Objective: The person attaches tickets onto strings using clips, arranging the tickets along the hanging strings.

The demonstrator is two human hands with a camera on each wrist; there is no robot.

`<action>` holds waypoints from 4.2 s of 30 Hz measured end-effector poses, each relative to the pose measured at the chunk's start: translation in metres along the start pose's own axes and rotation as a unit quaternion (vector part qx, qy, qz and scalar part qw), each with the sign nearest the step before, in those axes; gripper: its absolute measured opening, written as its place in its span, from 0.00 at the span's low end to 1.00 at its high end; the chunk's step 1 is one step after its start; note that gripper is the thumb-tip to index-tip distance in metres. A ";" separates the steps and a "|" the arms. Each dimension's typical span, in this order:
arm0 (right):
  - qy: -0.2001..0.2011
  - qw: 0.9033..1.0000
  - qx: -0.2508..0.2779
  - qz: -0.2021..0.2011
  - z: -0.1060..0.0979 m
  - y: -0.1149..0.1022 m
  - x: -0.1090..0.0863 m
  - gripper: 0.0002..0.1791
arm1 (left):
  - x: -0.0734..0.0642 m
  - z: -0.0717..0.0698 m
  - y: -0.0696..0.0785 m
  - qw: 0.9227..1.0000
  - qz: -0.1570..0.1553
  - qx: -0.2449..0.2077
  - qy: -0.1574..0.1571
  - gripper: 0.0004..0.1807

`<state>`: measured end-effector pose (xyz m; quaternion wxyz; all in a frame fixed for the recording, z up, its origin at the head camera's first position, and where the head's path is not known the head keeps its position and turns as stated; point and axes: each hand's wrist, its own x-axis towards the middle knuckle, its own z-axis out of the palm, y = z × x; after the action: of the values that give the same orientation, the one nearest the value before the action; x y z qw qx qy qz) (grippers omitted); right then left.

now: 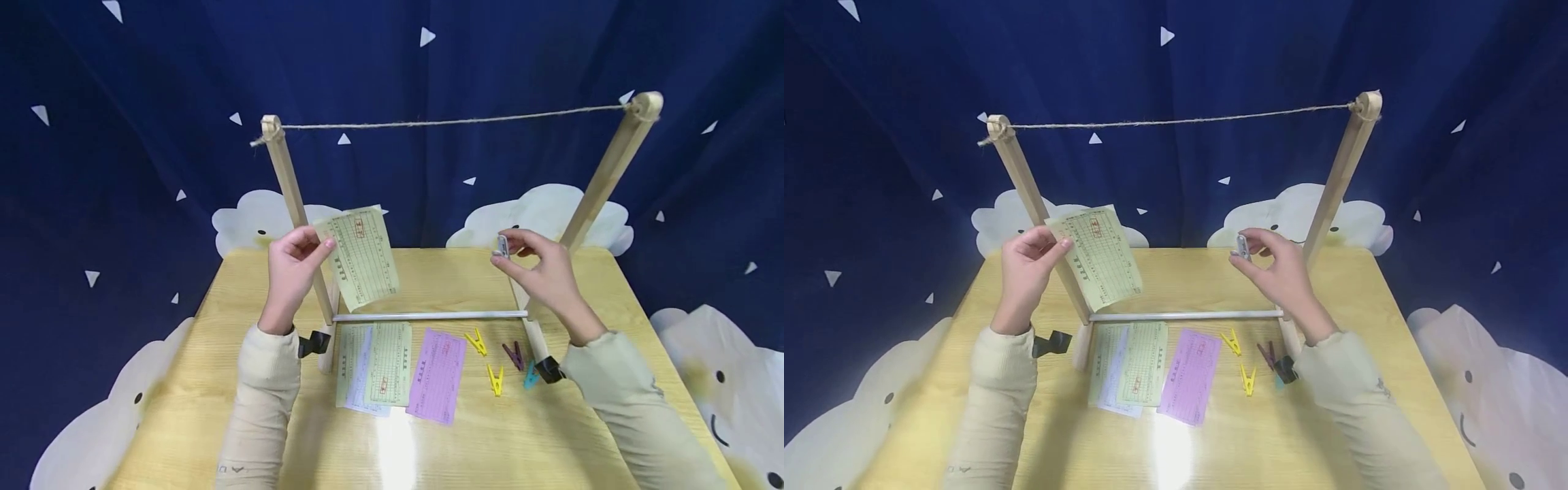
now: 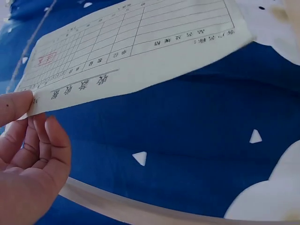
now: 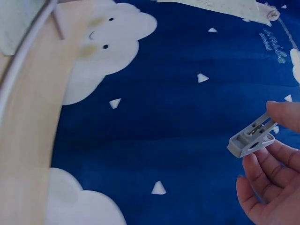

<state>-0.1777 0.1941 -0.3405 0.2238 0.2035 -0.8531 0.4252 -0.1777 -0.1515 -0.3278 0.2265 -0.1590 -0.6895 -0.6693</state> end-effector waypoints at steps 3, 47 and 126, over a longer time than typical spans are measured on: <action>0.005 1.000 0.015 -0.012 -0.003 -0.010 0.009 0.19 | 0.003 -0.001 0.006 1.000 0.002 -0.001 0.005 0.05; -0.058 0.980 0.178 -0.073 -0.005 -0.168 0.155 0.13 | 0.055 -0.003 0.054 0.989 0.072 -0.019 0.129 0.05; -0.137 0.988 0.051 -0.039 0.032 -0.173 0.162 0.27 | 0.040 0.010 0.057 0.976 0.088 0.086 0.181 0.09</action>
<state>-0.2237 0.0461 -0.1578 0.1102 0.3040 -0.8445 0.4269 -0.1824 -0.1418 -0.2584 0.4184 -0.0746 -0.6756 -0.6025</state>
